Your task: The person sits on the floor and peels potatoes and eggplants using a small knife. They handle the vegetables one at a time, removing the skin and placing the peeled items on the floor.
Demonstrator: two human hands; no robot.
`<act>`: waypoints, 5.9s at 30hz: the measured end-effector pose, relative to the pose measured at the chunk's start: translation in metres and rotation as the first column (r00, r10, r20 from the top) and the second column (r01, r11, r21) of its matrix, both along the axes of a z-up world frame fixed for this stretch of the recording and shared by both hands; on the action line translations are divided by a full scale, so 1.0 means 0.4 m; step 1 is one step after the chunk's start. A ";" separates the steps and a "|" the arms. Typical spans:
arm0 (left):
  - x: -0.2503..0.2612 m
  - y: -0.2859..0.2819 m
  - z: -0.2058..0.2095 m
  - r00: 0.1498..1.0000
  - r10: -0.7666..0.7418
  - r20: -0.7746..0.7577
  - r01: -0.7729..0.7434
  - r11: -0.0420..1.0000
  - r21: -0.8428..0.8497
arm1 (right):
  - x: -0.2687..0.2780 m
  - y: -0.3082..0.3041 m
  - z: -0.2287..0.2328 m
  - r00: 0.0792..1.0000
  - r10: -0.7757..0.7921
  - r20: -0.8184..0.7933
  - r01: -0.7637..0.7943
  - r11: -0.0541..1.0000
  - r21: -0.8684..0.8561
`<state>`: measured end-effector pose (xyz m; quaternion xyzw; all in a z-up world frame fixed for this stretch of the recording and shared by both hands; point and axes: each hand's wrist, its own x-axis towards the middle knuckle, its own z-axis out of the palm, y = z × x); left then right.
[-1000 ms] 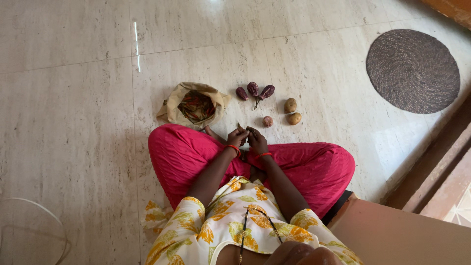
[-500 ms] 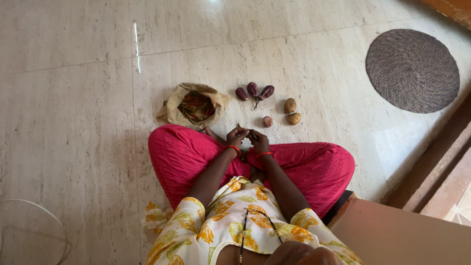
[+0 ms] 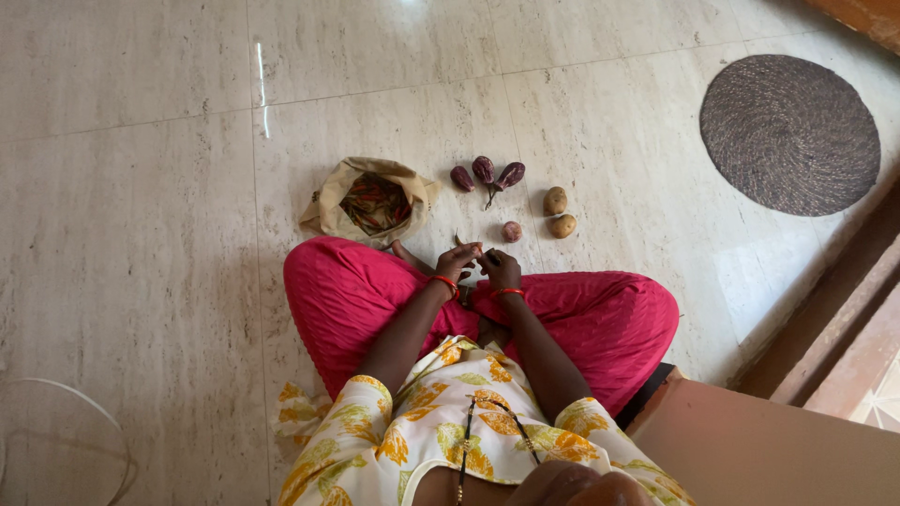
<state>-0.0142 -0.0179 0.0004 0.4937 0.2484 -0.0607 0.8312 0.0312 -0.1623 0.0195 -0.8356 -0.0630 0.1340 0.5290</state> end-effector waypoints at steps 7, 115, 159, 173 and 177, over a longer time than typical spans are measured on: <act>0.028 0.025 0.003 0.999 0.037 0.010 -0.037 0.999 -0.027 | 0.016 0.004 -0.031 0.998 0.050 -0.040 -0.053 0.994 -0.097; 0.051 0.220 0.085 0.999 -0.001 0.049 -0.014 0.955 0.298 | 0.041 -0.096 0.060 0.992 -0.090 -0.084 0.121 0.844 0.522; -0.016 0.039 0.077 0.998 -0.030 0.052 0.024 0.994 0.111 | -0.055 -0.024 0.076 0.990 0.050 0.128 -0.015 0.965 -0.263; -0.010 0.051 0.069 0.995 0.101 0.014 -0.101 0.995 -0.017 | -0.053 -0.009 0.065 0.993 -0.056 0.106 0.038 0.985 0.170; -0.012 0.031 0.062 0.998 0.045 0.048 -0.045 0.999 0.010 | -0.035 -0.013 0.065 0.982 -0.179 -0.056 0.188 0.946 0.264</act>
